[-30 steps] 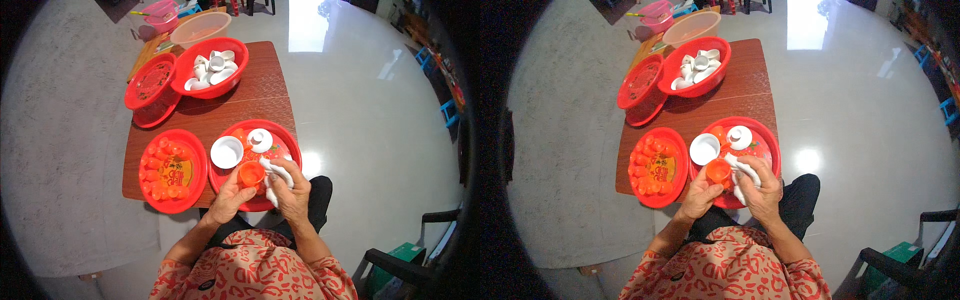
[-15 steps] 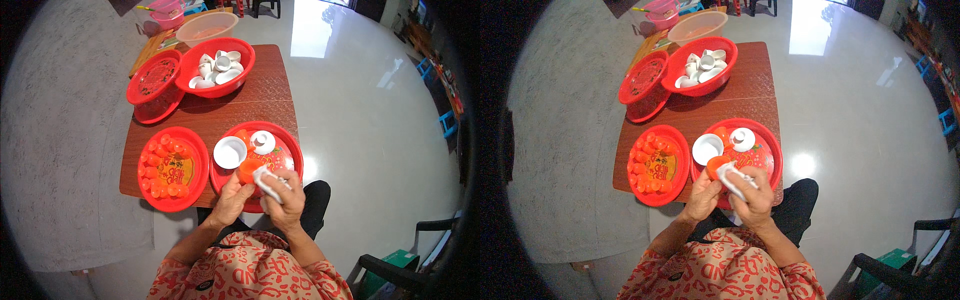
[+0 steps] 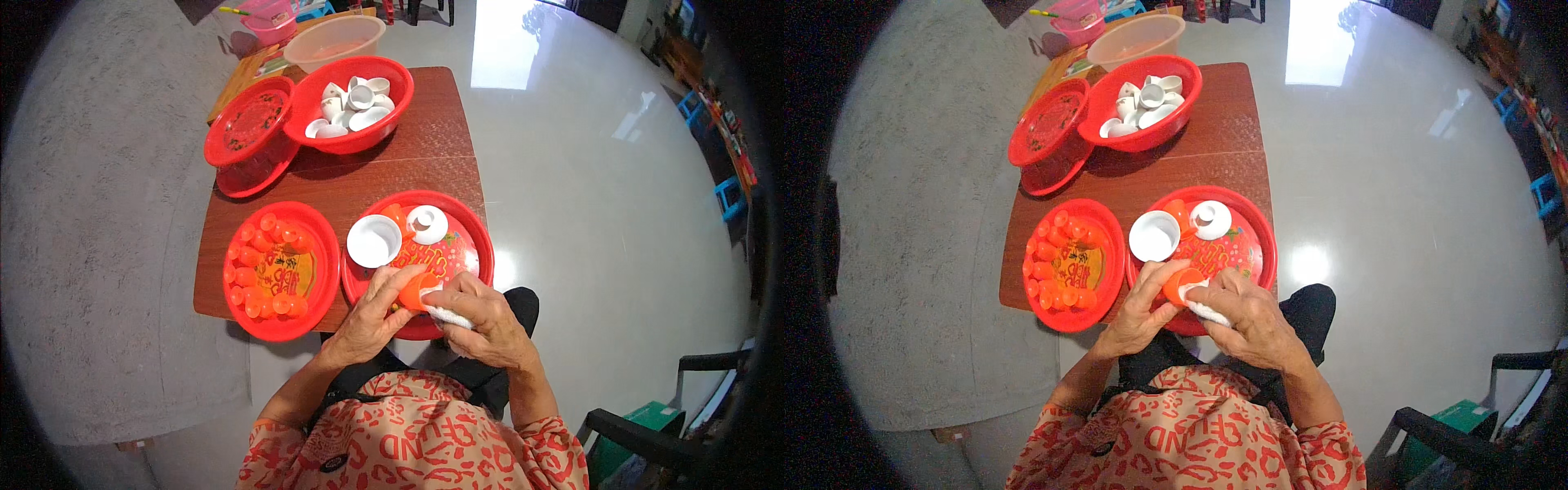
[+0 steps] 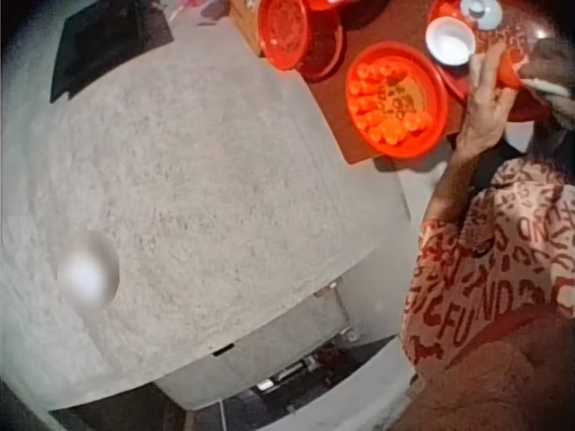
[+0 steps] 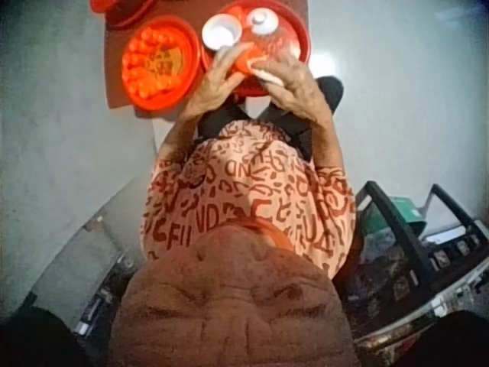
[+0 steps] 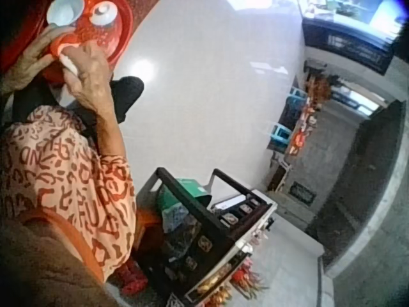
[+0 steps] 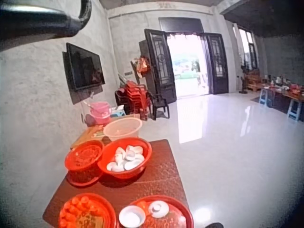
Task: The person sits on the floor and wipes small orange plastic containers with a white cloth. They pick up each container from a red tray, wipe it thoroughly, and place it back on the tray.
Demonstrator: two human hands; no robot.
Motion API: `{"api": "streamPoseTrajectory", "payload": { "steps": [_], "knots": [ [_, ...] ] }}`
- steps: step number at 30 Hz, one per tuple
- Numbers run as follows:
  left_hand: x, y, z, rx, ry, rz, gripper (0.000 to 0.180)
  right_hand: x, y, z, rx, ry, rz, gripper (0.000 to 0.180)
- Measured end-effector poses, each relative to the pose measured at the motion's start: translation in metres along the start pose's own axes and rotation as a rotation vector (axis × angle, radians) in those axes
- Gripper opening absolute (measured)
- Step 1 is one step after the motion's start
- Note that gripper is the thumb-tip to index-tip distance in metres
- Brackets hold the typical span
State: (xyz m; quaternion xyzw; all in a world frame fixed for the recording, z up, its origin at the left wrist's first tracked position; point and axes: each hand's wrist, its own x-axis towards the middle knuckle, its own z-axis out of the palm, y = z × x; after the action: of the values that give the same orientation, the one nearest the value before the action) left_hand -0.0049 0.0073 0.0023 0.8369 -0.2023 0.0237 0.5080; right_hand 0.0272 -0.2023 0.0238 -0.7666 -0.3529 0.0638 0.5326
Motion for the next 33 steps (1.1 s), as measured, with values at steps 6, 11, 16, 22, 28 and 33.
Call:
{"api": "streamPoseTrajectory", "payload": {
  "steps": [6,11,16,22,28,33],
  "knots": [
    [0.001,0.005,-0.005,0.112,-0.026,0.069,0.057,0.001,-0.005,0.0,0.046,0.006,-0.11,0.041],
    [0.002,0.008,-0.012,0.047,-0.09,0.038,0.056,0.002,-0.002,-0.004,-0.404,0.026,-0.206,0.04],
    [0.001,0.005,-0.015,-0.009,-0.151,-0.011,0.054,0.008,0.003,-0.007,-0.456,0.069,-0.217,0.042],
    [0.002,0.0,-0.011,0.045,-0.088,-0.004,0.054,0.0,0.007,0.002,-0.073,-0.045,-0.042,0.037],
    [0.002,0.003,-0.007,0.076,-0.055,0.012,0.055,0.001,0.002,0.011,0.15,0.111,0.107,0.025],
    [0.001,-0.003,-0.009,0.093,-0.085,0.066,0.057,-0.002,0.006,0.005,-0.001,-0.048,0.057,0.025]
  ]
}}
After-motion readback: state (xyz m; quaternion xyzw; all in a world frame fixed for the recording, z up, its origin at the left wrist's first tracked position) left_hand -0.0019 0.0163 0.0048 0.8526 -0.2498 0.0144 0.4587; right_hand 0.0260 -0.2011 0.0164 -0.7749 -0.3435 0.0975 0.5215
